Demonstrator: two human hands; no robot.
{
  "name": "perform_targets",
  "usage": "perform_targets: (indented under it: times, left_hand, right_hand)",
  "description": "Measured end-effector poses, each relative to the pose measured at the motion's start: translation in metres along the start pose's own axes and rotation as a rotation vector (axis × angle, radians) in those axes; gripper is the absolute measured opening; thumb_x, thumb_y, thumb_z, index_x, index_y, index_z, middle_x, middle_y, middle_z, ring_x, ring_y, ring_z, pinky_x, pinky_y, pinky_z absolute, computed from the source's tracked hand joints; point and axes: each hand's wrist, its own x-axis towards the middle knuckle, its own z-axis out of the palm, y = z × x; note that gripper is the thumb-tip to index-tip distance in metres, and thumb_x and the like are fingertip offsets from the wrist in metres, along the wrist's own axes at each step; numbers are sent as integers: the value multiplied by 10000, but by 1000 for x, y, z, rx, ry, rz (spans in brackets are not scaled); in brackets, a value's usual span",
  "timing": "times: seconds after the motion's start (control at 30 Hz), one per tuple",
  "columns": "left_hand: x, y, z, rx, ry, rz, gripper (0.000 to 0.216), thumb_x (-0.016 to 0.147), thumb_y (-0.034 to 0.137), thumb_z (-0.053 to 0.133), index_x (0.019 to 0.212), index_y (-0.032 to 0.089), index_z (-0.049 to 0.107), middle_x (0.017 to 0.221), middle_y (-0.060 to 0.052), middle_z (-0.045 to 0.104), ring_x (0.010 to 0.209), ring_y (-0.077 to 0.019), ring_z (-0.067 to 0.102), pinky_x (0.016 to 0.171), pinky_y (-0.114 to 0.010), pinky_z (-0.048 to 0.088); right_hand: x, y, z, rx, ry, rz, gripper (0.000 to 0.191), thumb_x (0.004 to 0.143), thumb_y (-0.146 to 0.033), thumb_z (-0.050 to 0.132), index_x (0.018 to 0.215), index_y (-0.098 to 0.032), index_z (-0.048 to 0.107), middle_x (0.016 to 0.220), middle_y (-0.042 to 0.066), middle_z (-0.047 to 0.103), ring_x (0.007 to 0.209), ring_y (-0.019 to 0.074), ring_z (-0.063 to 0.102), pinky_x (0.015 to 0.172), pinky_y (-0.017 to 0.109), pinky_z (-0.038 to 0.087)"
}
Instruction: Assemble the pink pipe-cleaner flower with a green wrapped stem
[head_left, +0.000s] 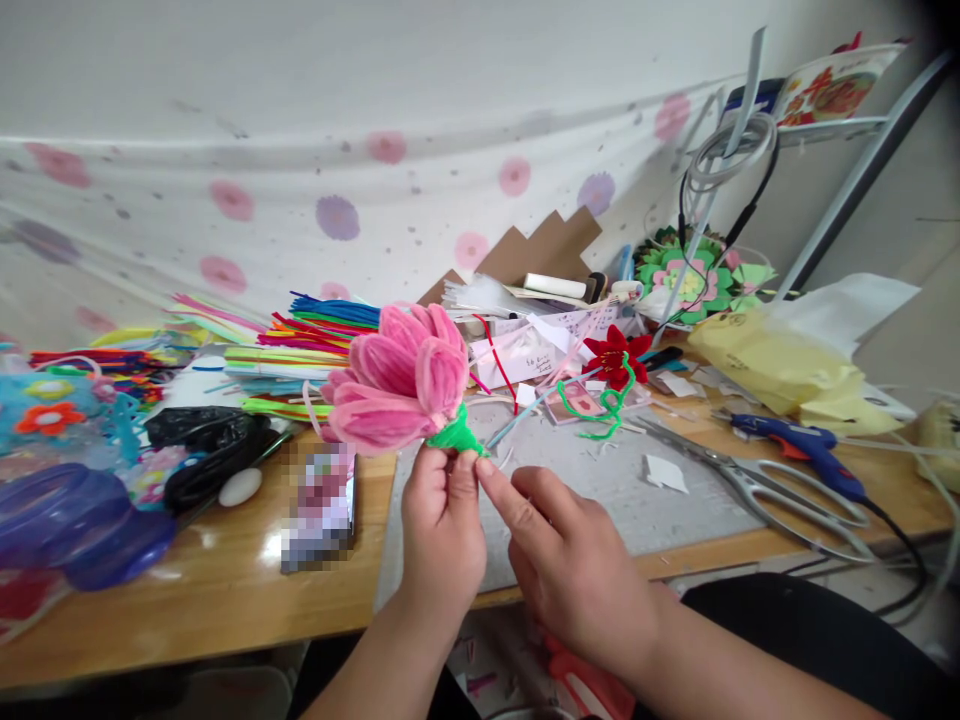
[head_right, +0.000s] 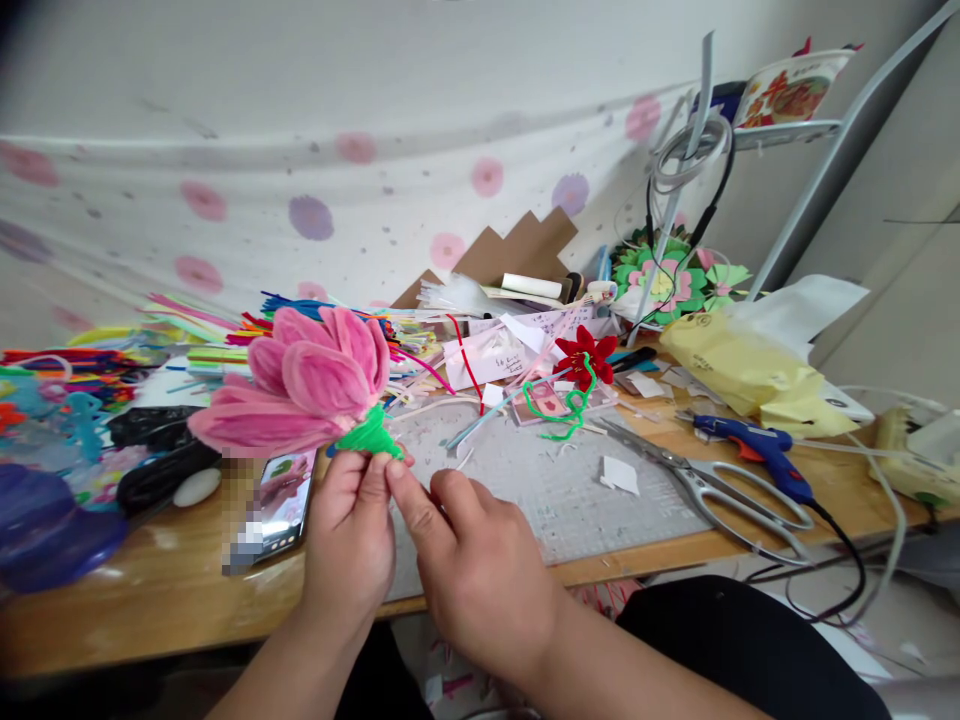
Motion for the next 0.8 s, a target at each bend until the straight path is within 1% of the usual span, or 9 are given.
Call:
perform_targets:
  times: [0.17, 0.27, 0.37, 0.5, 0.6, 0.7, 0.8]
  left_hand:
    - [-2, -3, 2, -129, -2, -25, 186, 860, 339, 549, 767, 182, 587, 696, 10, 584, 652, -119, 533, 625, -224, 435]
    - [-3, -5, 3, -265, -16, -67, 133, 843, 306, 584, 794, 185, 608, 737, 7, 595, 691, -122, 532, 658, -229, 433]
    - [-3, -6, 3, -345, -23, -88, 91, 833, 274, 602, 800, 189, 614, 740, 13, 588, 701, -118, 522, 667, -228, 425]
    - [-4, -4, 3, -365, -23, -83, 78, 833, 269, 604, 804, 199, 623, 744, 18, 590, 713, -115, 520, 684, -226, 424]
    - [-5, -1, 3, -329, -44, -71, 72, 840, 266, 596, 806, 208, 624, 727, 27, 586, 692, -105, 511, 671, -214, 416]
    - [-6, 1, 2, -341, -70, -78, 81, 840, 275, 596, 803, 211, 630, 732, 22, 587, 701, -109, 515, 679, -221, 417]
    - [-6, 2, 3, -422, -56, -115, 92, 807, 292, 635, 804, 202, 652, 725, 9, 582, 725, -125, 529, 693, -240, 427]
  right_hand:
    - [-1, -1, 0, -22, -2, 19, 683, 834, -70, 361, 1472, -174, 138, 979, 125, 577, 752, 223, 566, 584, 383, 563]
    - [-1, -2, -1, -17, 4, 34, 694, 827, -74, 359, 1472, -185, 131, 971, 117, 580, 736, 220, 568, 573, 377, 559]
    - [0, -4, -2, 18, 18, 52, 688, 823, -76, 354, 1468, -200, 149, 959, 106, 581, 716, 212, 570, 561, 367, 554]
    - [0, -5, -3, 78, 27, 72, 685, 816, -66, 355, 1462, -213, 179, 949, 96, 583, 717, 210, 573, 569, 366, 552]
    - [-2, -3, -4, 54, 51, 64, 699, 811, -57, 367, 1465, -221, 182, 950, 96, 588, 706, 211, 572, 562, 372, 545]
    - [-3, 0, -5, 17, 85, 26, 699, 817, -59, 386, 1466, -228, 189, 960, 100, 591, 692, 204, 567, 537, 353, 531]
    - [-4, 3, -6, -34, 94, -21, 701, 824, -64, 398, 1470, -221, 178, 963, 103, 595, 689, 201, 567, 522, 340, 519]
